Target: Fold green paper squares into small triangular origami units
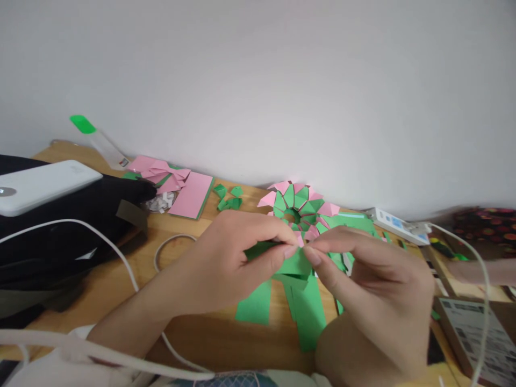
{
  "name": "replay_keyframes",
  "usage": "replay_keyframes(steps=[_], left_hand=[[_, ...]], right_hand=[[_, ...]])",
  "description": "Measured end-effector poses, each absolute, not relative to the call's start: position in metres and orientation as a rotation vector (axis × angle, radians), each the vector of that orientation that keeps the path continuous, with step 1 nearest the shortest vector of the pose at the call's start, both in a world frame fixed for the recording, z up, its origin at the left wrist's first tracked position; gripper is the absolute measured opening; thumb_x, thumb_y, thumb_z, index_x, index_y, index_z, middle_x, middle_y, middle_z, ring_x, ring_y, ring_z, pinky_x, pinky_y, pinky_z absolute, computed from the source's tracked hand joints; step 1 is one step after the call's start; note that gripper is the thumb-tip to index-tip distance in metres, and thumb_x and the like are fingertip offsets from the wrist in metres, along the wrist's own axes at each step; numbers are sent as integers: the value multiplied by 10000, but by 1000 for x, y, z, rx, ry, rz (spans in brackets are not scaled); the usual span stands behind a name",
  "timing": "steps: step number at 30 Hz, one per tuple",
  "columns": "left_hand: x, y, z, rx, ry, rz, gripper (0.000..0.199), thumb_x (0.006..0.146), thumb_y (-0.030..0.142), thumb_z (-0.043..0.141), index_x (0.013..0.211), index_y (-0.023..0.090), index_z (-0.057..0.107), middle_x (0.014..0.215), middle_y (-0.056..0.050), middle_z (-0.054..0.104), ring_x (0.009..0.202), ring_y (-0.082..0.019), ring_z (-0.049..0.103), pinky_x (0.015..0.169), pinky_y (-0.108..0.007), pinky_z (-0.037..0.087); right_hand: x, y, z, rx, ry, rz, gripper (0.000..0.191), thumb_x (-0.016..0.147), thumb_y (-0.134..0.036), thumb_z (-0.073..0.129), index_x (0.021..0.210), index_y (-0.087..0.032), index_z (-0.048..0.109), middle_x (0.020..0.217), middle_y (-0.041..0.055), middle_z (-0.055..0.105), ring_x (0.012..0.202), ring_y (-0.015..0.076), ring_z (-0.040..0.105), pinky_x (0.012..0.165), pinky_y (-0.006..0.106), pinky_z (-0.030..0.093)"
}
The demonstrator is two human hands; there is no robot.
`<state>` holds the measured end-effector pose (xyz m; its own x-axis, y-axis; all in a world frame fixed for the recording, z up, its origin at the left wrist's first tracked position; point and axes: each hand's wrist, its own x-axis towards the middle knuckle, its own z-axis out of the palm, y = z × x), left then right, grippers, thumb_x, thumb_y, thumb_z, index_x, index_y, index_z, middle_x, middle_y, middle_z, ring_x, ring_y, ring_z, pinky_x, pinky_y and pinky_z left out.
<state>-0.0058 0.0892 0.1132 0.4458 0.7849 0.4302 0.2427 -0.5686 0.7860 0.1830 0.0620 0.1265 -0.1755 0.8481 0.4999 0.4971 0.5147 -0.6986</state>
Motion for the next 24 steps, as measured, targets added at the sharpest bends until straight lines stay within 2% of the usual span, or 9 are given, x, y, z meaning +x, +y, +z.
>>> replay_keyframes(steps=[6,9,12,14,17,18,20,23,24], left_hand=[[-19,85,122,2158,915,1092,142,883,119,578,795,173,676,730,56,726,647,-63,643,606,-146,442],[-29,79,128,2164,1052,1133,166,876,119,591,770,205,685,677,68,707,593,-73,618,570,-173,428],[-32,69,133,2009,1216,1358,171,855,117,630,741,230,689,683,69,706,647,-95,640,638,-194,472],[-28,63,134,1824,1327,1457,165,892,162,607,767,223,696,752,47,722,715,-106,656,708,-212,493],[-20,56,126,1836,1082,1049,50,833,240,671,839,213,712,792,24,747,732,-133,677,650,-220,489],[-18,54,119,1798,1038,842,71,799,236,698,862,206,709,785,19,747,724,-142,677,620,-219,476],[-16,50,100,1662,1038,650,115,759,272,714,713,174,675,644,27,678,594,-121,598,547,-214,414],[-20,42,60,1468,1101,630,213,726,323,712,632,152,627,518,41,565,491,-95,491,488,-209,349],[-22,38,46,1429,1129,665,239,732,351,703,632,150,621,526,34,569,496,-97,495,495,-210,365]], right_hand=[[198,53,136,-1160,-1786,417,133,821,-132,678,748,-243,670,645,-57,682,585,79,615,560,203,486],[214,44,139,-1178,-1734,373,130,817,-130,686,774,-253,681,659,-53,677,599,91,623,568,210,502],[224,36,141,-1204,-1702,327,120,817,-145,698,792,-261,683,692,-52,690,627,100,642,590,213,517],[223,36,143,-1189,-1828,370,95,828,-178,692,764,-247,680,693,-45,703,630,103,649,591,212,514],[212,45,145,-1079,-2103,562,136,851,-176,647,722,-211,673,668,-22,706,618,105,634,582,220,487],[208,50,143,-1052,-2166,654,147,853,-170,631,715,-201,670,655,-18,697,601,100,616,571,221,470],[198,61,133,-1034,-2204,875,127,838,-186,632,719,-190,676,655,-14,682,602,97,592,565,219,446],[189,75,102,-1119,-2068,1349,84,758,-268,718,750,-186,702,635,-28,646,558,90,537,532,221,414],[187,76,89,-1138,-2014,1390,138,731,-306,742,788,-186,700,640,-35,637,546,89,529,517,221,407]])
